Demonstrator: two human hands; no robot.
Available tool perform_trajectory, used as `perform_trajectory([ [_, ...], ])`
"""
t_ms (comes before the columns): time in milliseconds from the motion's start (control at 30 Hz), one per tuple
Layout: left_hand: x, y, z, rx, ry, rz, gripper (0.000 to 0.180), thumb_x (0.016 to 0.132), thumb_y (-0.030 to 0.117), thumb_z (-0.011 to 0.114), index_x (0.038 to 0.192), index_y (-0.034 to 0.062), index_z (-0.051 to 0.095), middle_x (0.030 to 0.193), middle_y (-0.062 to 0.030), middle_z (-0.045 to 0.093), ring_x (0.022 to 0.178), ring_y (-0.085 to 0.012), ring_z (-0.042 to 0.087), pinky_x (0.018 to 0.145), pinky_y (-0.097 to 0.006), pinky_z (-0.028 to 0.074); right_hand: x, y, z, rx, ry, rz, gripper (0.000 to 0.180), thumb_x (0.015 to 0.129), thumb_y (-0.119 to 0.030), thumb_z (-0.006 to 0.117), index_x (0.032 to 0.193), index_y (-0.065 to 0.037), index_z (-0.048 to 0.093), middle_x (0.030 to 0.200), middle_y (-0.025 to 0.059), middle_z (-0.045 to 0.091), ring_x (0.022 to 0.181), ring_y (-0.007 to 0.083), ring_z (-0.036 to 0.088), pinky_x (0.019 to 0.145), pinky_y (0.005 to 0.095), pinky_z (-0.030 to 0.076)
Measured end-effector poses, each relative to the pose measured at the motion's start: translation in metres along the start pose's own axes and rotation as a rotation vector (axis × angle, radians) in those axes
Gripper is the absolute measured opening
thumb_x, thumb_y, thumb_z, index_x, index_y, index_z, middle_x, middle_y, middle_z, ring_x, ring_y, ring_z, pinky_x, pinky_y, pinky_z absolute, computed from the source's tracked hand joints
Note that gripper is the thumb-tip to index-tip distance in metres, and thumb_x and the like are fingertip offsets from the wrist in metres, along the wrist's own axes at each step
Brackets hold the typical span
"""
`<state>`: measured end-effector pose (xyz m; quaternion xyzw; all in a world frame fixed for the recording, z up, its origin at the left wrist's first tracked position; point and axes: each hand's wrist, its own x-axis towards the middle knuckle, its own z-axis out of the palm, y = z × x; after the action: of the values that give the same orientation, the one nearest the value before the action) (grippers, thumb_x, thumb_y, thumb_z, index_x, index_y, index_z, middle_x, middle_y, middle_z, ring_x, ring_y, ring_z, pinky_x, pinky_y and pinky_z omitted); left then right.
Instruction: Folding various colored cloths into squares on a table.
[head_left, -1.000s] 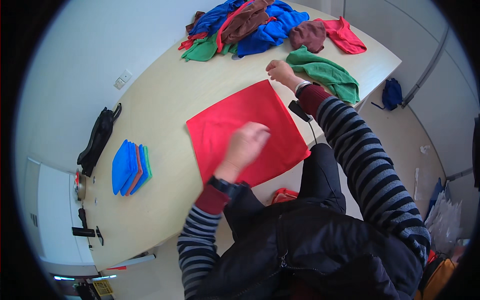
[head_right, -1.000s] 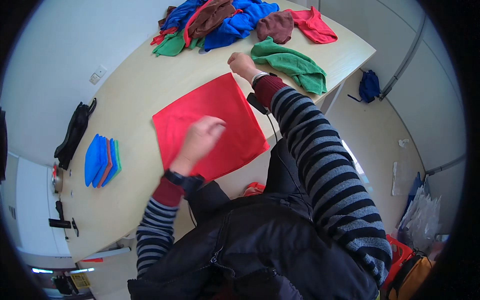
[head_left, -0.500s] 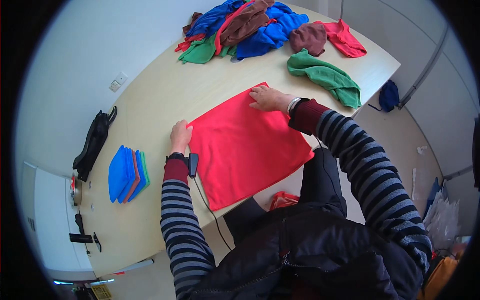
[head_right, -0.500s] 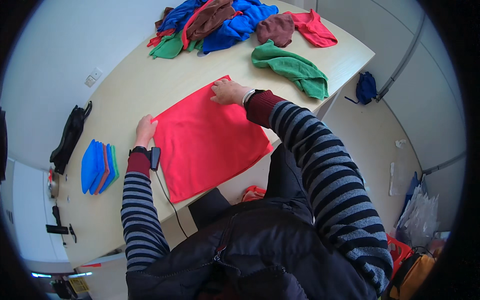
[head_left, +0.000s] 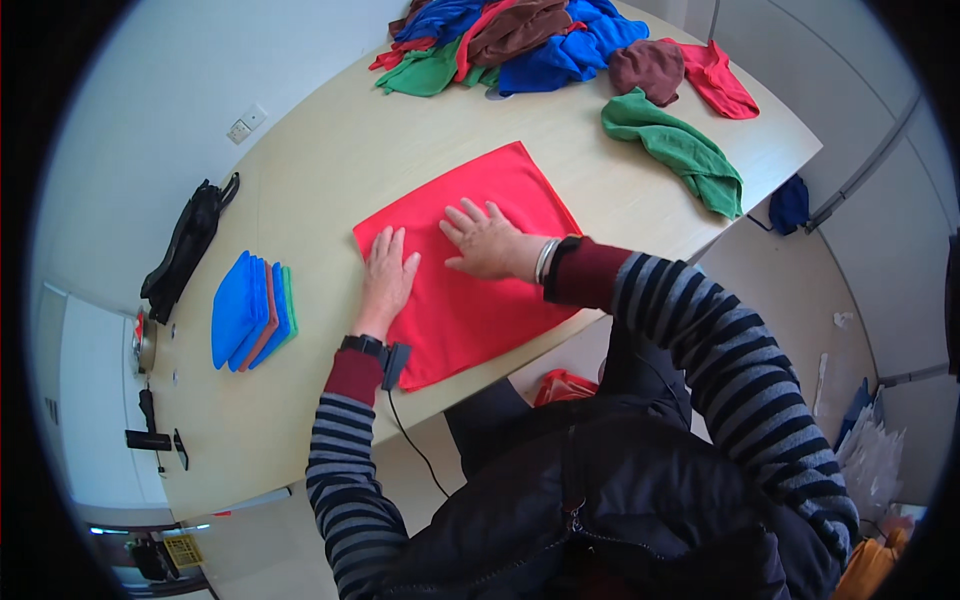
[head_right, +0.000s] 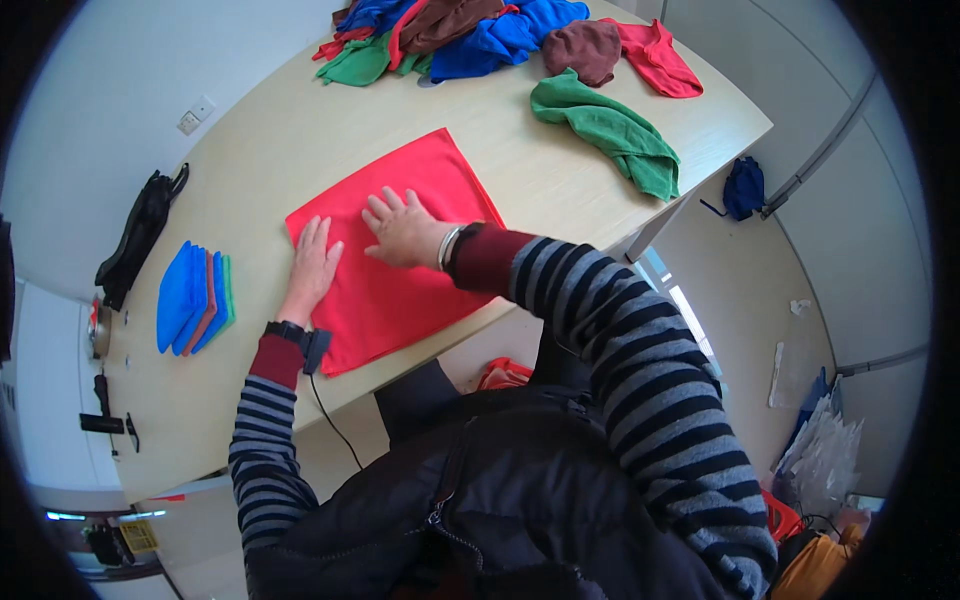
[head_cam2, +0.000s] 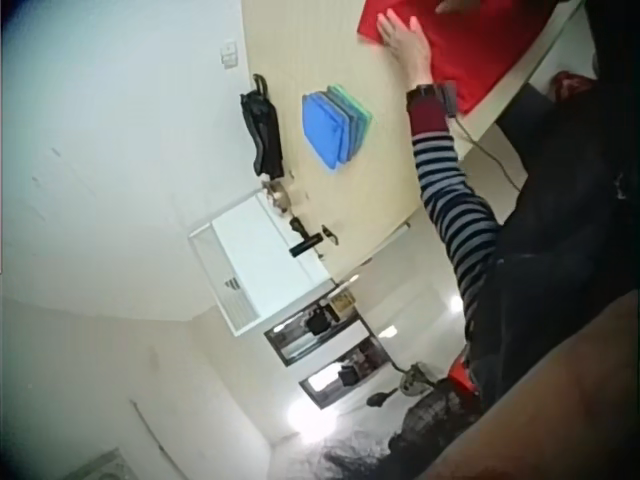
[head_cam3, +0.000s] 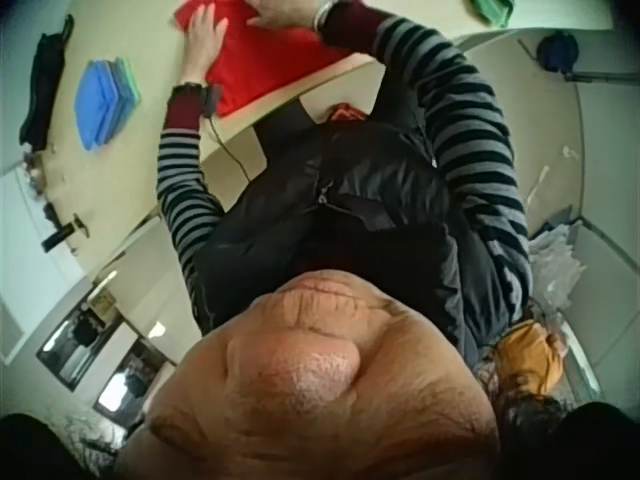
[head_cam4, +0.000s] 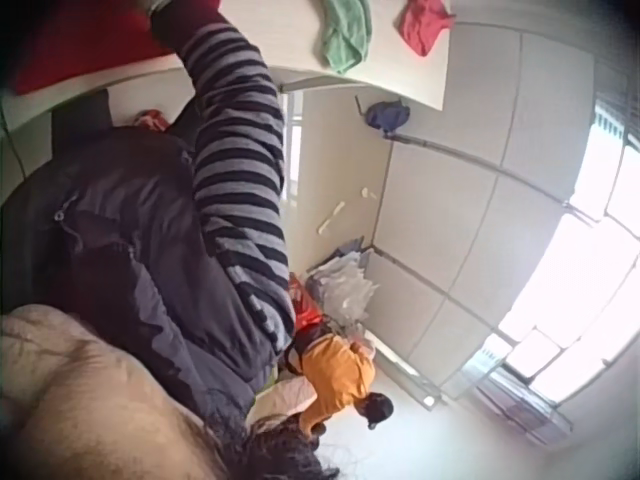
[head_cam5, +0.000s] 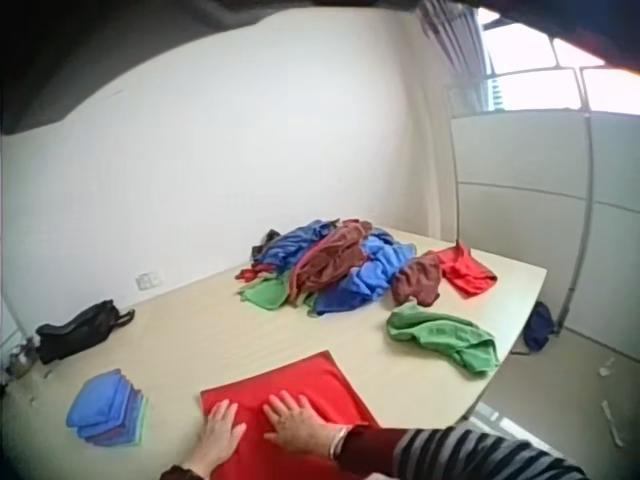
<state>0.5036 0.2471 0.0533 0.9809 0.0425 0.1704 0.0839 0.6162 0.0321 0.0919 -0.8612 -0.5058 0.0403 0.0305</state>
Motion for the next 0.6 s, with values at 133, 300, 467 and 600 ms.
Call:
perform_trajectory([
  [133, -0.029, 0.017, 0.006, 0.081, -0.043, -0.035, 0.061, 0.102, 0.035, 0.050, 0.151, 0.0026, 0.034, 0.157, -0.0231, 0.031, 0.147, -0.0375, 0.027, 0.121, -0.046, 0.023, -0.021, 0.001, 0.017, 0.040, 0.015, 0.037, 0.076, 0.100, -0.056, 0.040, 0.157, -0.006, 0.026, 0.164, 0.0164, 0.022, 0.152, 0.0376, 0.015, 0.121, 0.0564, 0.015],
  [300, -0.061, 0.012, -0.008, 0.055, -0.065, -0.072, 0.063, 0.103, 0.040, 0.046, 0.153, 0.0034, 0.032, 0.159, -0.0213, 0.029, 0.149, -0.0359, 0.024, 0.122, -0.046, 0.020, -0.075, 0.045, 0.026, 0.020, 0.126, 0.154, 0.076, 0.101, -0.055, 0.039, 0.158, -0.006, 0.023, 0.164, 0.0167, 0.020, 0.153, 0.0356, 0.014, 0.123, 0.0518, 0.011],
  [467, -0.080, 0.024, -0.022, 0.151, -0.142, -0.106, 0.066, 0.102, 0.044, 0.047, 0.153, 0.0038, 0.032, 0.160, -0.0200, 0.028, 0.149, -0.0348, 0.024, 0.121, -0.049, 0.020, -0.133, 0.076, 0.020, 0.020, 0.130, 0.260, 0.073, 0.101, -0.051, 0.042, 0.156, -0.005, 0.027, 0.163, 0.0172, 0.023, 0.152, 0.0348, 0.015, 0.123, 0.0505, 0.013],
  [600, -0.091, 0.068, -0.039, 0.229, -0.212, -0.096, 0.066, 0.102, 0.044, 0.046, 0.154, 0.0054, 0.032, 0.161, -0.0188, 0.026, 0.150, -0.0338, 0.022, 0.122, -0.051, 0.016, -0.150, 0.067, 0.014, -0.097, 0.153, 0.323, 0.071, 0.101, -0.048, 0.045, 0.154, -0.004, 0.032, 0.161, 0.0177, 0.028, 0.152, 0.0355, 0.018, 0.122, 0.0518, 0.016],
])
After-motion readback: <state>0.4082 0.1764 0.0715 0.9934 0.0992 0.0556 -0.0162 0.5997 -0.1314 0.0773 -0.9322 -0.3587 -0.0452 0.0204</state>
